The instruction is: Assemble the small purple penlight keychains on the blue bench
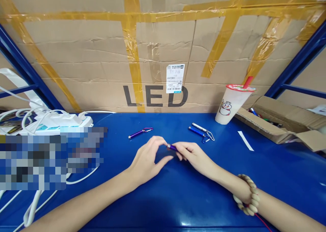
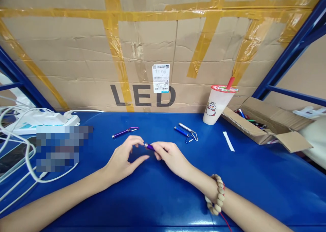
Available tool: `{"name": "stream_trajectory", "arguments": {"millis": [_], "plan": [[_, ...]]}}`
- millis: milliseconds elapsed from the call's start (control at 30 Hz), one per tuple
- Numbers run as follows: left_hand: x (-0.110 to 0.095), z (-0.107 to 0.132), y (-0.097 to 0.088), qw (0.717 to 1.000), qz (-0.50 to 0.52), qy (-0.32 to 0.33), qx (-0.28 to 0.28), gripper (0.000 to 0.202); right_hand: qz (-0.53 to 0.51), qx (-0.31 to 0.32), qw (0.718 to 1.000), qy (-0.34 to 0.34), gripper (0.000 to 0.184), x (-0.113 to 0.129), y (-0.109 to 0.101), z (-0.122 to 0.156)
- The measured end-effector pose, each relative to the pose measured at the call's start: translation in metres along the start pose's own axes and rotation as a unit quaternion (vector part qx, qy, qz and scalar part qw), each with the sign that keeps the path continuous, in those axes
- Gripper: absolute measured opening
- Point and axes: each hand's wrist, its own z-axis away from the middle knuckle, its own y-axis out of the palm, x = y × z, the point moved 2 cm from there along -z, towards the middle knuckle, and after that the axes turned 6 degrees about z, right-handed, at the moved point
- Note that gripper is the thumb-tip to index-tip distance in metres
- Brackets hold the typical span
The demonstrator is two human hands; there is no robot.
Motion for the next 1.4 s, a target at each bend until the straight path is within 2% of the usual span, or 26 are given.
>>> {"name": "stream_trajectory", "arguments": {"millis": [100, 167, 267, 400, 500, 567, 733, 833, 1167, 1233, 1333, 1400], "plan": [[0.008, -0.001, 0.000, 0.983, 0.059, -0.171, -0.003, 0.022, 0.054, -0.033, 0.998, 0.015, 0.036, -0.007, -0.010, -0.004], [0.010, 0.000, 0.003, 0.969, 0.100, -0.223, 0.026, 0.023, 0.097, -0.032, 0.995, -0.006, 0.031, -0.007, -0.013, -0.004], [0.008, 0.001, 0.006, 0.964, 0.131, -0.218, 0.073, 0.022, 0.169, -0.036, 0.983, -0.068, 0.025, -0.001, -0.012, -0.001], [0.006, 0.002, 0.005, 0.969, 0.149, -0.193, 0.050, 0.012, 0.162, -0.012, 0.980, -0.113, 0.027, 0.007, -0.004, 0.005], [0.004, 0.000, 0.004, 0.971, 0.155, -0.181, 0.036, 0.013, 0.159, 0.013, 0.984, -0.082, 0.030, 0.008, 0.000, 0.005], [0.003, -0.001, 0.004, 0.964, 0.165, -0.206, 0.035, 0.010, 0.170, 0.016, 0.984, -0.056, 0.032, 0.007, 0.000, 0.004], [0.007, -0.004, 0.003, 0.921, 0.244, -0.305, -0.016, 0.020, 0.262, 0.007, 0.965, -0.020, 0.043, -0.001, -0.006, 0.002], [0.011, -0.003, 0.003, 0.896, 0.287, -0.336, -0.035, 0.021, 0.313, 0.003, 0.950, -0.001, 0.047, -0.006, -0.007, 0.002], [0.016, 0.001, 0.008, 0.874, 0.354, -0.331, -0.025, 0.021, 0.281, 0.015, 0.959, -0.021, 0.044, -0.008, -0.004, 0.002], [0.014, -0.001, 0.008, 0.882, 0.335, -0.330, 0.002, 0.022, 0.276, 0.016, 0.961, -0.023, 0.042, -0.007, -0.004, 0.002], [0.007, -0.004, 0.008, 0.906, 0.280, -0.301, 0.098, 0.025, 0.226, 0.038, 0.973, -0.034, 0.034, -0.003, 0.000, 0.004], [0.003, -0.005, 0.009, 0.913, 0.261, -0.275, 0.153, 0.025, 0.175, 0.051, 0.982, -0.056, 0.034, 0.001, 0.002, 0.005]]}}
